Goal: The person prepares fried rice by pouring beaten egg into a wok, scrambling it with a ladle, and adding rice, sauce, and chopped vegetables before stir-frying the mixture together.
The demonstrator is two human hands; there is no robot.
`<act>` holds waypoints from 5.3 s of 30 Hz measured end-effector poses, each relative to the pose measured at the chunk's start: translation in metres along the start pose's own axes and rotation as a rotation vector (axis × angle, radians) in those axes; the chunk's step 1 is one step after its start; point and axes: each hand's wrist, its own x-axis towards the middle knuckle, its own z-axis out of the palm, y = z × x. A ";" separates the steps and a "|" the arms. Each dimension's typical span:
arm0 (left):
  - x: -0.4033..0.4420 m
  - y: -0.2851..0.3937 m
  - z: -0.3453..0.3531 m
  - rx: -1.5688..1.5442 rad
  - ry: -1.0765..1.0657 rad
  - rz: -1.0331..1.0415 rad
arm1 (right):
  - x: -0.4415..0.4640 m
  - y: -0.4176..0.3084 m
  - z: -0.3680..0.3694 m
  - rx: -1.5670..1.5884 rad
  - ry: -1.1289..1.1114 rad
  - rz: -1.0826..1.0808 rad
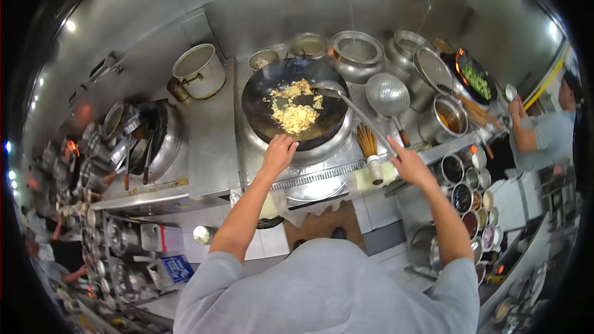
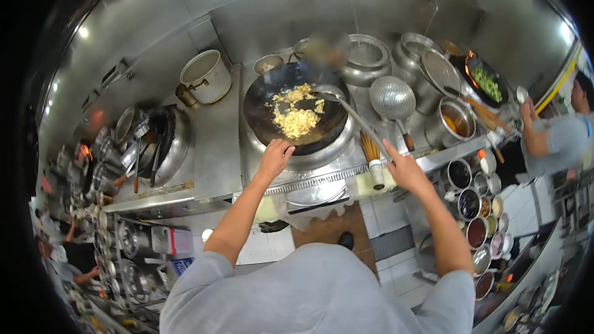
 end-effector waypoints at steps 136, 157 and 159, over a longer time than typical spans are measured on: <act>-0.013 0.032 -0.044 0.123 -0.095 0.148 | -0.015 -0.117 0.024 -0.022 -0.078 -0.094; -0.069 0.092 -0.013 0.154 -0.013 0.183 | 0.014 0.035 0.202 0.395 0.560 0.327; -0.096 0.117 0.001 0.146 0.027 0.174 | 0.029 0.092 0.198 0.209 0.493 0.358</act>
